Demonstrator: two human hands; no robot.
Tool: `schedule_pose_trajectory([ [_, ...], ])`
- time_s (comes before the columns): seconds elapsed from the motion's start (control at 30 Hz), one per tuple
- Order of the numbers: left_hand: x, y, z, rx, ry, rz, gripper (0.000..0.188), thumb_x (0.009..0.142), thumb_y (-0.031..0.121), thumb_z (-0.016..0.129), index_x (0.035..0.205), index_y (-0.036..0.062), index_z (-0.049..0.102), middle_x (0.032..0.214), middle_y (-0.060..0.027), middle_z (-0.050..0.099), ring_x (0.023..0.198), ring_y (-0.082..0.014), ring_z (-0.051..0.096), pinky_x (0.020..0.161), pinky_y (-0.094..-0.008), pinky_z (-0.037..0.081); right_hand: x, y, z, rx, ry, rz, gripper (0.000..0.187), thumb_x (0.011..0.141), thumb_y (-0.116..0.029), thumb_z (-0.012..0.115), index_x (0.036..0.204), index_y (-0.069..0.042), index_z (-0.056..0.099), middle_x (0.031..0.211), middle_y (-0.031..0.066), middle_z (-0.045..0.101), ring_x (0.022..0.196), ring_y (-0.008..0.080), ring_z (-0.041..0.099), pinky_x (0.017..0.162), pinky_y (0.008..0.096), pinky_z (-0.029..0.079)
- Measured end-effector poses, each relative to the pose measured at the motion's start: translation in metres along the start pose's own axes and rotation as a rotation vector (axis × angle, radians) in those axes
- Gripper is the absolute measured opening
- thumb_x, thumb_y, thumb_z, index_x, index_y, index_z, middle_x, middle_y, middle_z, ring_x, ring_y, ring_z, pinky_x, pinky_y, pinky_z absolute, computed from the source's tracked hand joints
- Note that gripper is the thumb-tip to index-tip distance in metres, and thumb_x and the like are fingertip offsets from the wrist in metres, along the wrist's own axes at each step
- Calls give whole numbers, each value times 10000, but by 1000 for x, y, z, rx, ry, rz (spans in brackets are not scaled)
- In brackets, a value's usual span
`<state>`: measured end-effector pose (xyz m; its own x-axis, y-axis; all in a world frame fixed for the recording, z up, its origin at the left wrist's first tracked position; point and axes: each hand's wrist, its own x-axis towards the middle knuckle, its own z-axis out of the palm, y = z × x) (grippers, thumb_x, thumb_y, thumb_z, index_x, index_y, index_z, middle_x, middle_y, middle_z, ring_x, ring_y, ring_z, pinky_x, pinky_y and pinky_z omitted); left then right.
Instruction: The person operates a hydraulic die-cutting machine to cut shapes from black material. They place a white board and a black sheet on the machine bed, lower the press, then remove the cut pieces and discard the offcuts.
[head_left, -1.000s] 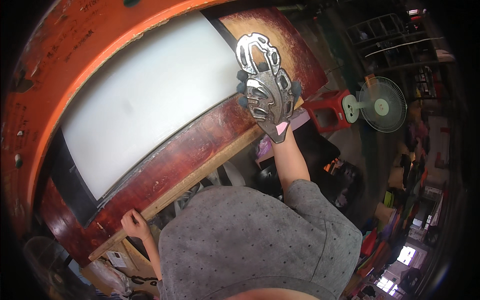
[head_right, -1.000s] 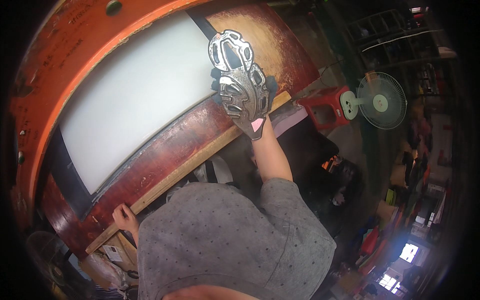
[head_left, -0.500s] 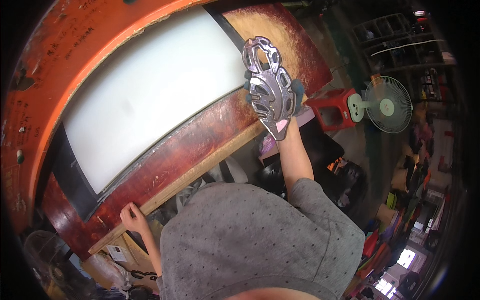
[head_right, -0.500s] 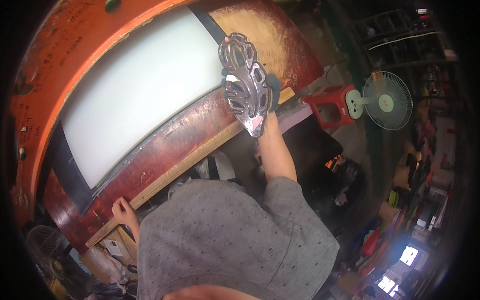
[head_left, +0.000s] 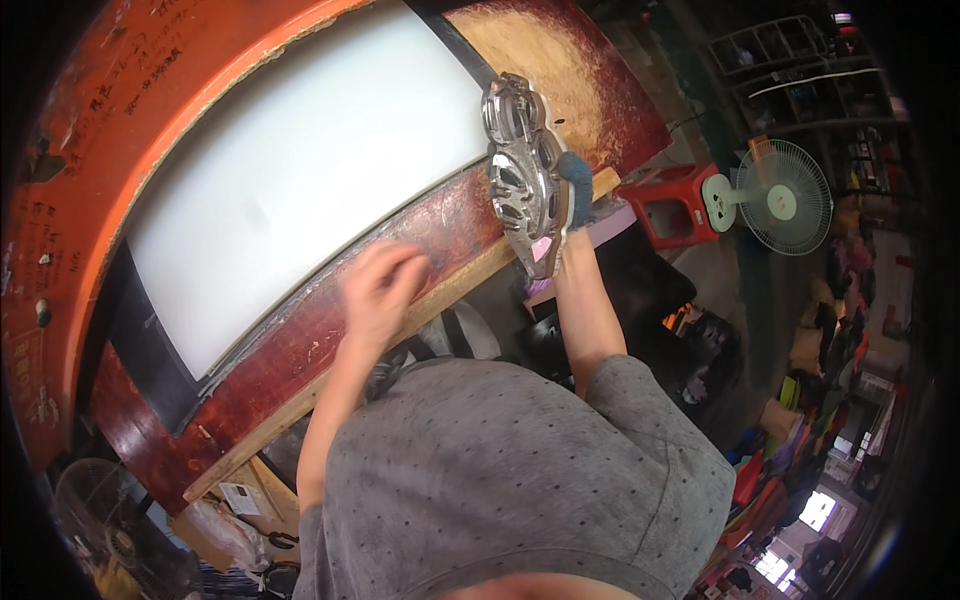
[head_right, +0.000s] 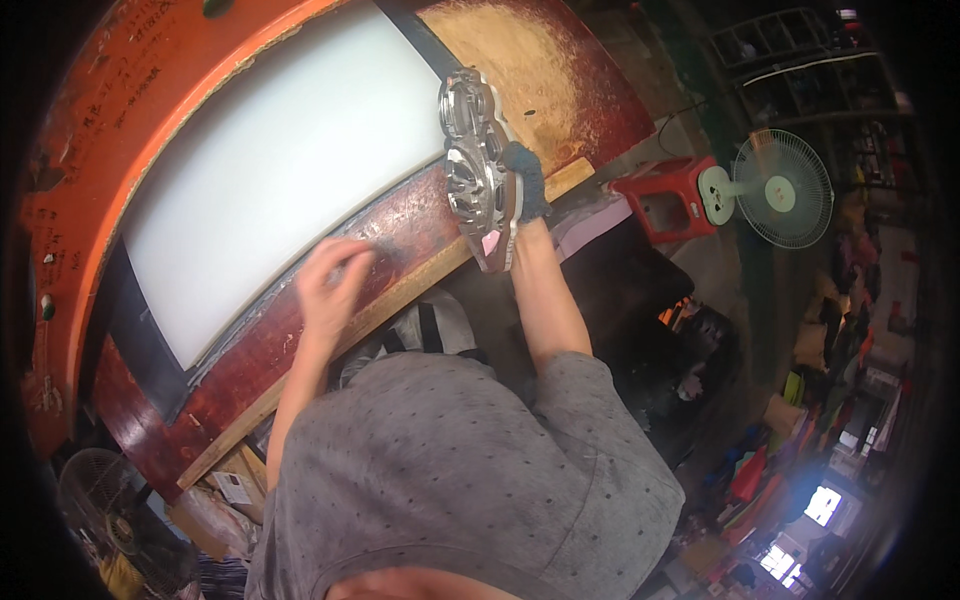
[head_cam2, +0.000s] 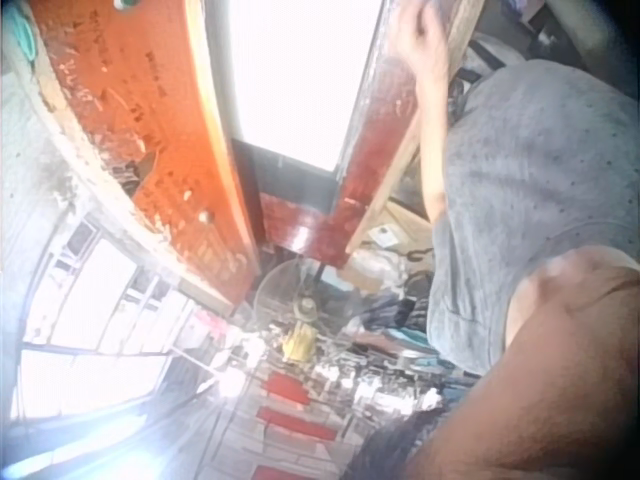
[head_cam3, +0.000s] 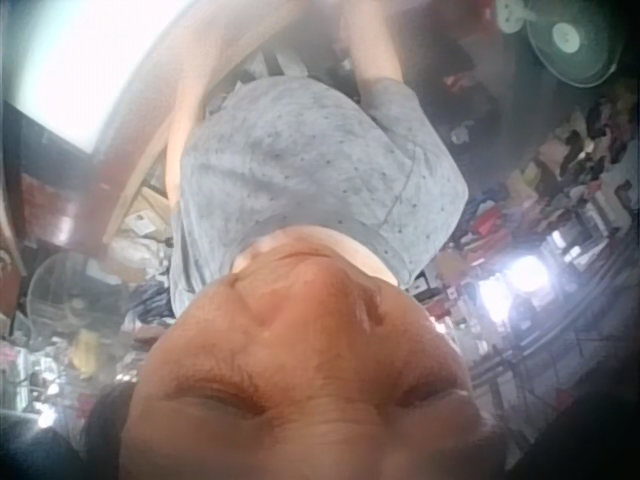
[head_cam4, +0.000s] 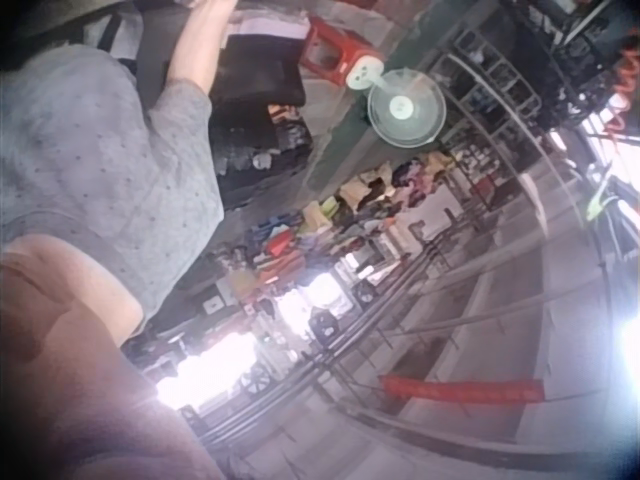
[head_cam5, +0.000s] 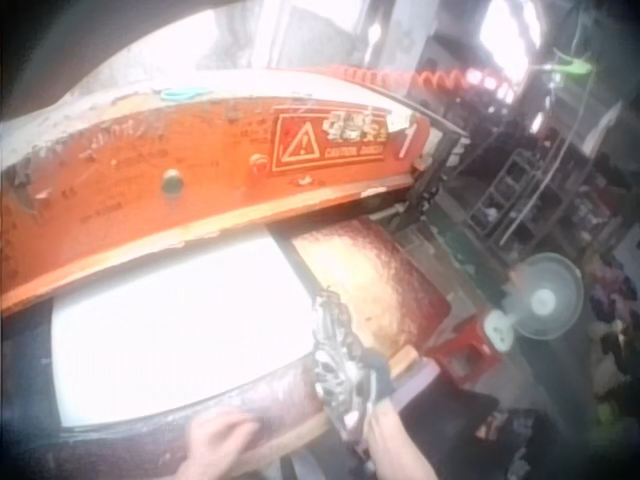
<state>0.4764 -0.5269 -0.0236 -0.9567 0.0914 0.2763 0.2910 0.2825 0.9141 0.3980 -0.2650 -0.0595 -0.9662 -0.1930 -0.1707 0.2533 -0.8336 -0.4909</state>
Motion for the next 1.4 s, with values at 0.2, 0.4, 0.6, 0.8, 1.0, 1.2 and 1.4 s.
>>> schedule_pose_trajectory([
  [0.2, 23, 23, 64, -239, -331, -129, 151, 723, 112, 758, 826, 24, 692, 716, -47, 623, 562, -100, 552, 527, -234, 450, -1, 7, -1, 4, 19, 12, 696, 799, -475, 612, 1305, -28, 442, 1321, 250, 431, 1124, 363, 506, 917, 470, 453],
  [0.4, 17, 19, 79, -75, -350, -102, 178, 684, 140, 781, 811, 45, 700, 697, -57, 626, 542, -136, 572, 521, -263, 467, -1, 10, -1, 14, 39, 19, 691, 801, -469, 611, 1303, -25, 443, 1317, 247, 437, 1124, 359, 507, 918, 465, 454],
  [0.6, 13, 22, 78, 222, -235, 220, 106, 713, 109, 734, 803, 64, 700, 662, -60, 602, 536, -198, 560, 492, -306, 456, 2, 10, 0, 8, 45, 34, 686, 803, -463, 611, 1302, -22, 445, 1314, 244, 442, 1125, 354, 508, 918, 460, 454],
  [0.8, 22, 26, 63, 460, -159, 379, 100, 718, 87, 700, 691, 66, 607, 616, -68, 548, 555, -227, 559, 494, -329, 451, 9, 6, 3, -48, 57, 40, 680, 806, -457, 610, 1300, -20, 446, 1311, 242, 448, 1125, 350, 509, 919, 455, 455],
  [1.0, 14, 9, -49, 426, 117, 47, 144, 806, 54, 667, 695, 27, 580, 636, -68, 568, 556, -152, 541, 508, -263, 433, 31, -27, -19, -407, 208, -57, 675, 808, -452, 609, 1299, -17, 447, 1307, 239, 454, 1125, 345, 509, 920, 450, 456],
  [1.2, -125, 12, -78, 217, 290, -269, 94, 814, 118, 657, 774, 42, 617, 679, -52, 547, 562, -127, 533, 514, -259, 430, 74, -110, -32, -1267, 395, -99, 670, 811, -446, 609, 1297, -14, 448, 1304, 236, 459, 1126, 341, 510, 920, 445, 456],
  [1.4, -272, 16, -47, 170, 771, -675, 123, 849, 135, 624, 803, 21, 621, 746, -45, 570, 633, -122, 549, 568, -258, 440, 124, -123, -53, -2425, 467, -108, 526, 848, -333, 596, 1220, 30, 513, 1170, 178, 580, 1055, 273, 555, 888, 364, 470],
])
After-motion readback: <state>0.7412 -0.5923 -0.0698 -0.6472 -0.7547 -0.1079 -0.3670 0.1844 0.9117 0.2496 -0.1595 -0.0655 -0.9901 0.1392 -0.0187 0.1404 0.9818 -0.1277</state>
